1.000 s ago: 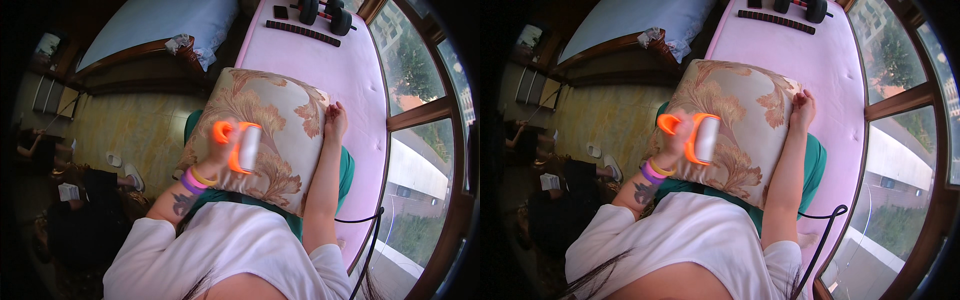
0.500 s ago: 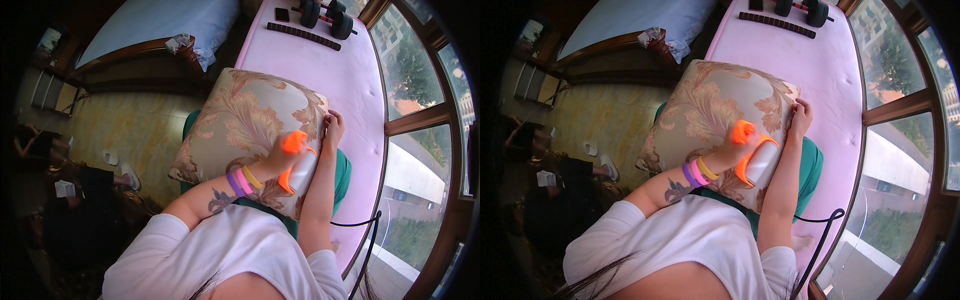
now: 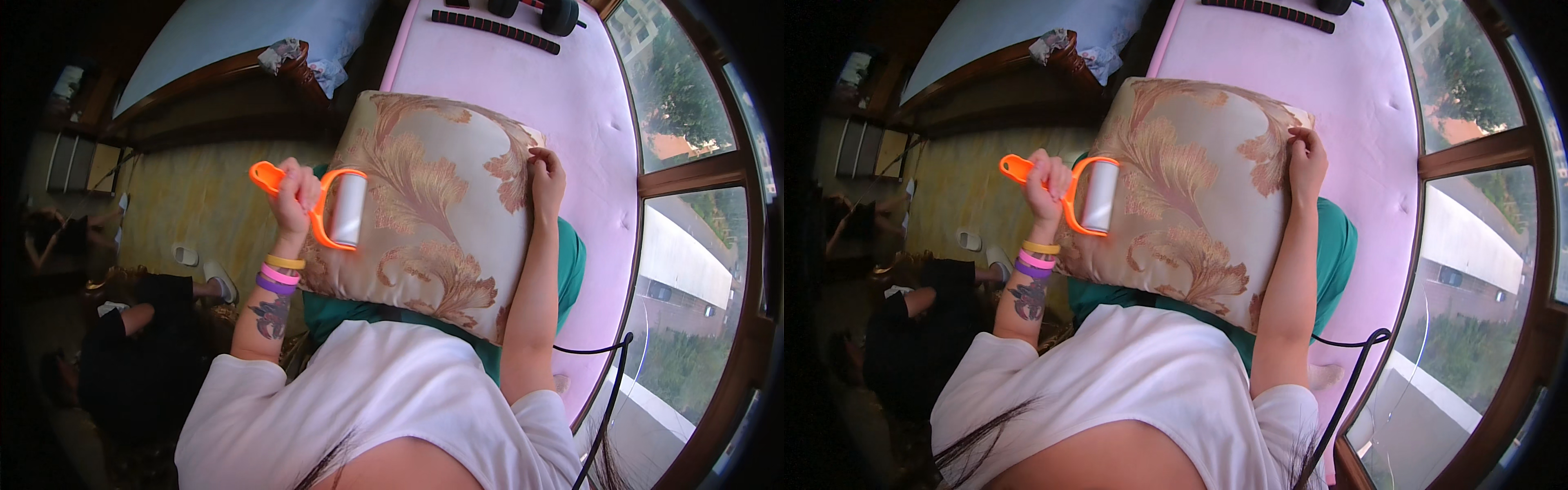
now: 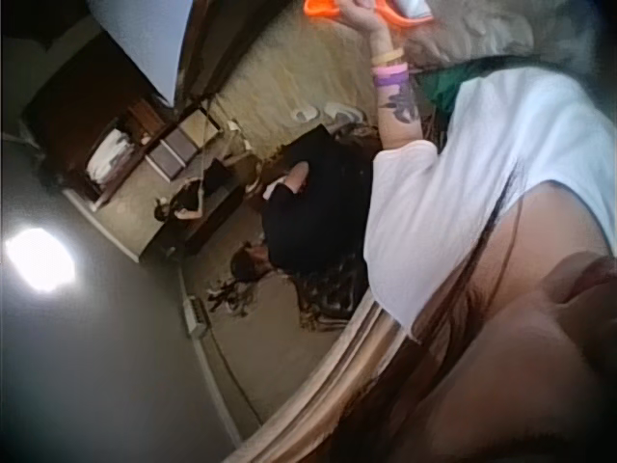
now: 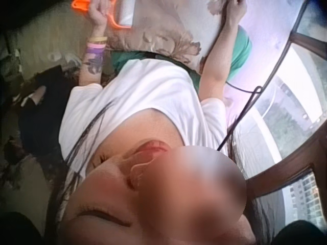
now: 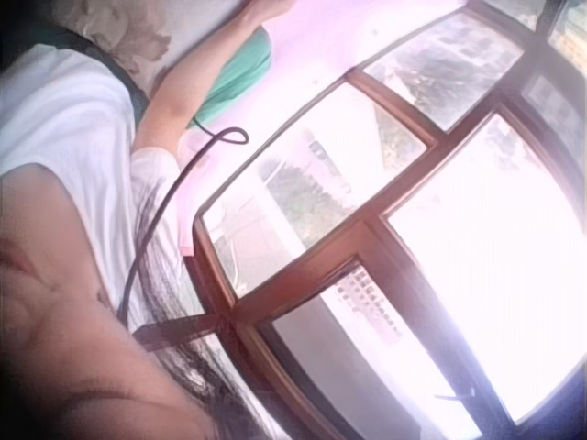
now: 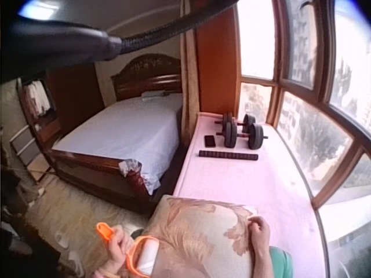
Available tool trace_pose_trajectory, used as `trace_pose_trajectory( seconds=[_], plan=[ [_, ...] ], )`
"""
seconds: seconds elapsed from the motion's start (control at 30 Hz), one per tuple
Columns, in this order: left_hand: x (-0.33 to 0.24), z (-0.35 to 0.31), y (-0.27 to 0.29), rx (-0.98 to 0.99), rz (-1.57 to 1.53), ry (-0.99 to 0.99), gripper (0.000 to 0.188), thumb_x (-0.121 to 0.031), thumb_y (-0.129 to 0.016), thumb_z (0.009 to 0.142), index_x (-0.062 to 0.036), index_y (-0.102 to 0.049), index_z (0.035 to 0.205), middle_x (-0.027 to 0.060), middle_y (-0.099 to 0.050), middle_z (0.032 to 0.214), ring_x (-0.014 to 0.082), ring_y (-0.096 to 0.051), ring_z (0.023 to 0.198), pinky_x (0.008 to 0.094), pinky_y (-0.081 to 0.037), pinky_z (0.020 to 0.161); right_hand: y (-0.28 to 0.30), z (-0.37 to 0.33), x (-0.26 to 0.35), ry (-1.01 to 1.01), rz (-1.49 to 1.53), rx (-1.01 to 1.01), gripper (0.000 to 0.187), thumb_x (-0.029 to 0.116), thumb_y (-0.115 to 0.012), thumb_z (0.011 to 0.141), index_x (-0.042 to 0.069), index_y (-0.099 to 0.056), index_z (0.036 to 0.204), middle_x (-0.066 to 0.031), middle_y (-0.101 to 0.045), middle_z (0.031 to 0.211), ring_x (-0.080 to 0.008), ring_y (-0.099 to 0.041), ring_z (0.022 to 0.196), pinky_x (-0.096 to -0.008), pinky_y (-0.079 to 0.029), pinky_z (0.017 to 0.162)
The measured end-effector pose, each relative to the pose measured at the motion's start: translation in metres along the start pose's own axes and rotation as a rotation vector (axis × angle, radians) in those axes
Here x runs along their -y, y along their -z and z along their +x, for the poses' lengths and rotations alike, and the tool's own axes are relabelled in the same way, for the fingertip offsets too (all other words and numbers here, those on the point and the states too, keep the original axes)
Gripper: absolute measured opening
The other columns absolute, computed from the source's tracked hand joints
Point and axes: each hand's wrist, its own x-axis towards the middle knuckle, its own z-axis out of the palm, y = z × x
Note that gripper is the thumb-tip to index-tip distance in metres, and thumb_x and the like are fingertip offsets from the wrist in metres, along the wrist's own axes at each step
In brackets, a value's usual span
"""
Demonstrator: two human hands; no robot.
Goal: The person uses an orange lint roller to clean a patterned cushion placed on their lap. They repeatedly roll the tool over the cushion's surface, covering different areas to remove lint or debris.
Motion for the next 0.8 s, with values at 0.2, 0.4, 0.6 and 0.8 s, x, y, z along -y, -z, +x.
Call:
trace_pose_trajectory(
  seconds=[0.2,0.4,0.6,0.8],
  plan=[
    [-0.017,-0.012,0.094,-0.14,0.68,-0.039,0.015,-0.011,-0.048,0.087,-0.0101,-0.045,0.072,-0.0049,-0.039,0.054,0.0028,-0.033,0.042,0.019,-0.027,0.04,-0.004,0.002,-0.003,0.002,0.011,0.021,0.022,0.007,-0.045,0.081,0.002,-0.063,0.093,-0.005,-0.061,0.078,-0.0107,-0.055,0.074,-0.0233,-0.043,0.07],
    [-0.059,0.0,0.049,-0.241,0.492,-0.071,0.02,-0.018,-0.049,0.09,-0.0114,-0.043,0.071,-0.0057,-0.034,0.051,0.0027,-0.028,0.04,0.0178,-0.022,0.038,0.003,0.008,-0.023,-0.067,0.197,-0.011,0.021,0.007,-0.044,0.083,0.0,-0.062,0.093,-0.0046,-0.06,0.076,-0.0108,-0.055,0.073,-0.0234,-0.043,0.07],
    [0.025,0.024,-0.041,-0.091,0.324,-0.122,0.026,-0.021,-0.05,0.089,-0.0161,-0.035,0.068,-0.0069,-0.029,0.052,0.0033,-0.025,0.042,0.0193,-0.02,0.039,-0.002,0.006,-0.014,-0.144,0.341,-0.016,0.021,0.008,-0.043,0.089,0.001,-0.062,0.094,-0.0031,-0.058,0.075,-0.0095,-0.054,0.071,-0.0221,-0.044,0.067],
    [0.1,0.0,-0.165,0.109,0.162,-0.045,0.017,-0.015,-0.05,0.086,-0.0119,-0.04,0.072,-0.0057,-0.034,0.054,0.0035,-0.029,0.042,0.0204,-0.024,0.039,0.0,0.006,-0.023,-0.089,0.174,-0.057,0.021,0.008,-0.046,0.082,0.003,-0.064,0.091,-0.0048,-0.062,0.074,-0.0104,-0.057,0.071,-0.0229,-0.044,0.068]
  ],
)
